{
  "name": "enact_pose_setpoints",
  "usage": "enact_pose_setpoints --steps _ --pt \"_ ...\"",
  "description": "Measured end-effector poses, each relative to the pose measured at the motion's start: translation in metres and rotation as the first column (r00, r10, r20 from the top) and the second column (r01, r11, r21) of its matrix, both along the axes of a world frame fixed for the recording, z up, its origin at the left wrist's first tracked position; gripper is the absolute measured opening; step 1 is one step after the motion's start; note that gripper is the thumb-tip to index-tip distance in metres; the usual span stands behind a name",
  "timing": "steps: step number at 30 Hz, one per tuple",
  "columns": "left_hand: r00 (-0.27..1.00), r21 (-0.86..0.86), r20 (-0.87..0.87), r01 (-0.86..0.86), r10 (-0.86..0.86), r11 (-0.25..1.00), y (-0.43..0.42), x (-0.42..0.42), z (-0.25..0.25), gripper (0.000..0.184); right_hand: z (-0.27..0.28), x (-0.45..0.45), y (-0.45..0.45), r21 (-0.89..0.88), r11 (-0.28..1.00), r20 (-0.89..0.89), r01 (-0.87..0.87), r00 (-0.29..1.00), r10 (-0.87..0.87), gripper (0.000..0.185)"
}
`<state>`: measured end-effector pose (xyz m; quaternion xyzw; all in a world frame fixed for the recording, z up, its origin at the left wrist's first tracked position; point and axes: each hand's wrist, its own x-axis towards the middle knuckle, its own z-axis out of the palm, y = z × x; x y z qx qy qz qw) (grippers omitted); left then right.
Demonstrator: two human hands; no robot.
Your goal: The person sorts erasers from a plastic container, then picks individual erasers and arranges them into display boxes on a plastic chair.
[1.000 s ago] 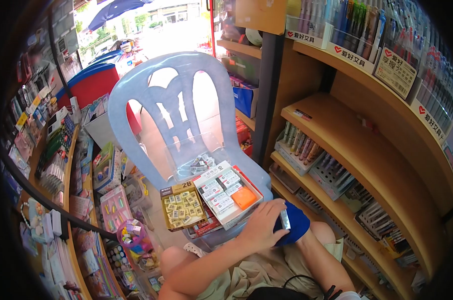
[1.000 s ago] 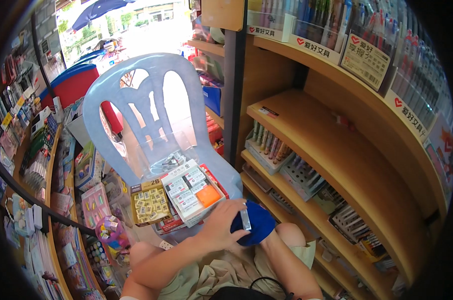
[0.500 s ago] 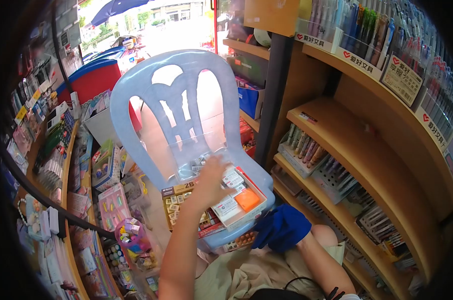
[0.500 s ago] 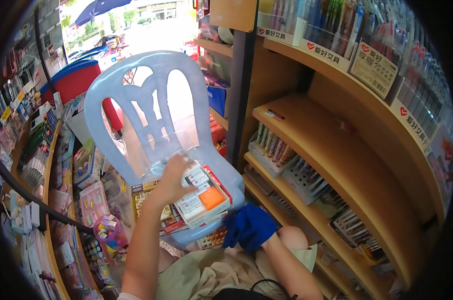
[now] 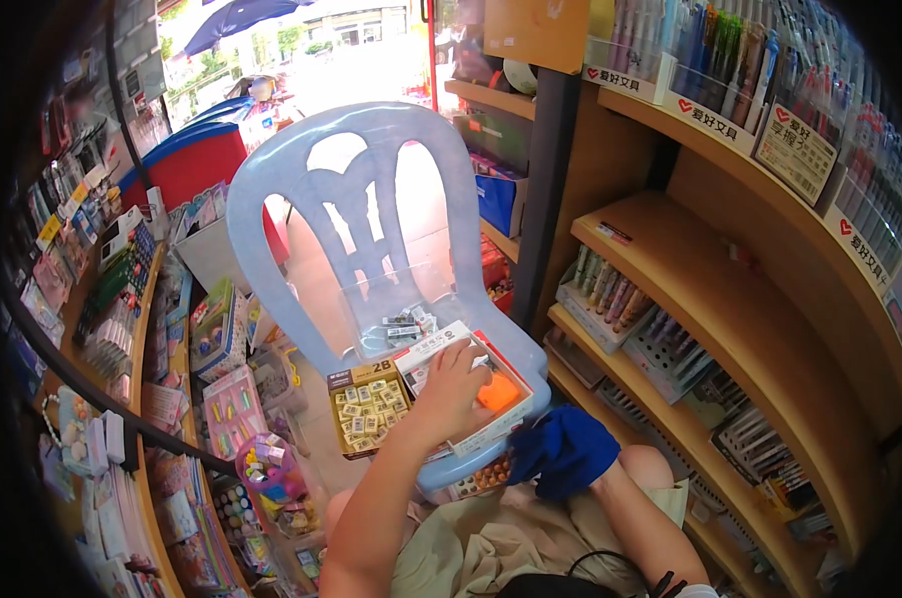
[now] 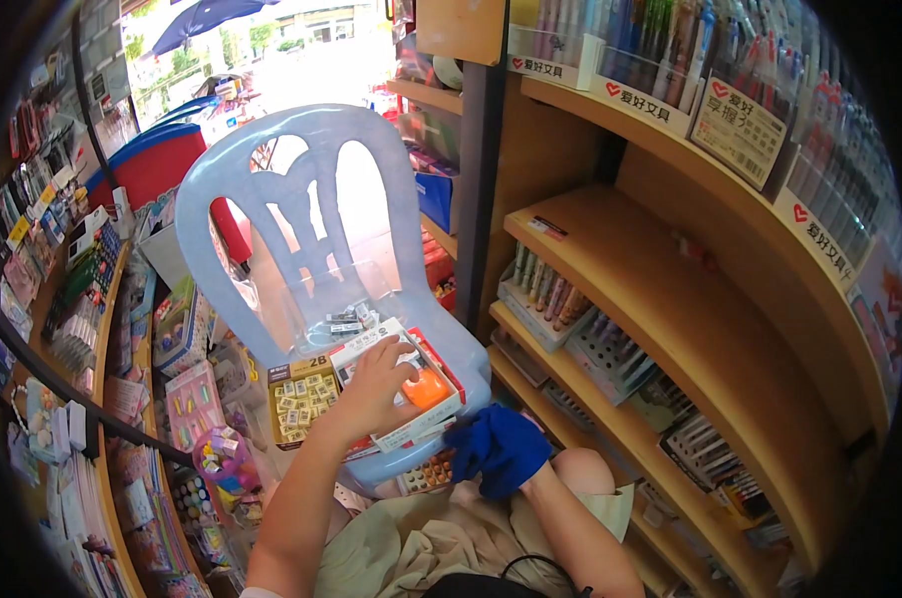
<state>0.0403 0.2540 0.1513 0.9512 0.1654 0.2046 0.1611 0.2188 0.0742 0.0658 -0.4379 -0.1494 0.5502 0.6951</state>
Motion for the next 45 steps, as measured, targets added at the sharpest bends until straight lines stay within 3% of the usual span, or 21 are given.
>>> enact_pose_setpoints --steps 4,10,13,16,19,22,24,25,28,31,34,36,38,39,40,41,43,45 --pt "0.998 -0.080 0.059 0.009 -0.004 0.997 0.002 -0.007 0.013 0.026 0.024 -0.002 -0.006 0.034 0.991 -0.097 -0.127 0.987 0.129 0.019" --pt "0.968 -0.153 0.249 0.033 0.006 0.988 0.014 -0.008 0.009 0.015 0.015 -0.005 0.004 -0.075 0.995 -0.137 -0.061 0.989 0.051 0.021" --pt "0.943 -0.166 0.328 0.008 0.047 0.986 0.016 -0.004 0.004 0.014 0.033 -0.008 0.001 0.028 0.987 -0.167 -0.156 0.973 0.159 0.016" --pt "0.905 -0.301 0.402 -0.013 0.139 0.954 0.013 -0.001 0.003 0.011 0.053 -0.015 0.002 0.040 0.972 0.162 -0.232 0.961 0.223 0.015" --pt "0.880 -0.484 0.422 0.015 0.219 0.875 0.004 -0.001 0.014 0.007 0.054 -0.010 0.003 0.142 0.895 0.283 -0.424 0.883 0.374 0.024" --pt "0.870 -0.598 0.434 0.085 0.233 0.797 -0.016 0.004 0.021 0.006 0.063 -0.011 0.006 0.166 0.858 0.441 -0.486 0.815 0.376 0.035" --pt "0.862 -0.645 0.466 0.179 0.197 0.743 -0.032 0.011 0.015 0.006 0.094 -0.021 0.001 0.093 0.905 0.499 -0.416 0.806 0.320 0.041" --pt "0.861 -0.555 0.487 0.174 0.148 0.814 -0.041 0.016 0.011 0.007 0.109 -0.025 -0.003 0.057 0.924 0.527 -0.378 0.797 0.293 0.044" --pt "0.893 -0.485 0.441 0.155 0.088 0.861 -0.064 0.026 0.003 0.008 0.112 -0.023 -0.009 0.173 0.894 0.792 -0.413 0.598 0.123 0.041" --pt "0.921 -0.319 0.388 0.102 0.032 0.942 -0.074 0.029 0.005 0.012 0.089 -0.010 -0.010 0.191 0.851 0.923 -0.490 0.386 0.015 0.036" --pt "0.941 -0.222 0.338 0.096 -0.016 0.970 -0.078 0.032 0.002 0.014 0.060 -0.004 -0.016 0.026 0.908 0.867 -0.418 0.462 0.188 0.036" --pt "0.946 -0.195 0.325 0.078 -0.011 0.978 -0.082 0.032 0.003 0.013 0.046 0.000 -0.016 -0.042 0.955 0.985 -0.293 0.147 0.088 0.032" --pt "0.947 -0.178 0.321 0.069 -0.008 0.982 -0.086 0.033 0.003 0.014 0.006 0.006 -0.015 0.073 0.962 0.940 -0.262 0.342 0.022 0.028" --pt "0.948 -0.169 0.319 0.065 -0.008 0.983 -0.087 0.034 0.003 0.015 0.008 0.003 -0.014 0.067 0.982 0.846 -0.176 0.532 0.038 0.026" --pt "0.952 -0.167 0.306 0.053 0.001 0.985 -0.088 0.034 0.002 0.015 0.010 0.000 -0.013 0.065 0.995 0.709 -0.075 0.705 0.007 0.025" --pt "0.956 -0.164 0.293 0.042 0.008 0.986 -0.090 0.034 0.001 0.015 0.012 -0.008 -0.012 -0.049 0.997 0.440 0.058 0.897 -0.031 0.024" --pt "0.956 -0.166 0.291 0.020 0.030 0.986 -0.093 0.035 -0.001 0.016 0.018 -0.012 -0.008 -0.228 0.966 0.230 0.124 0.971 -0.071 0.023" --pt "0.948 -0.178 0.311 -0.005 0.061 0.984 -0.096 0.035 -0.002 0.015 0.011 -0.004 -0.004 -0.302 0.949 0.415 0.092 0.909 0.044 0.024"
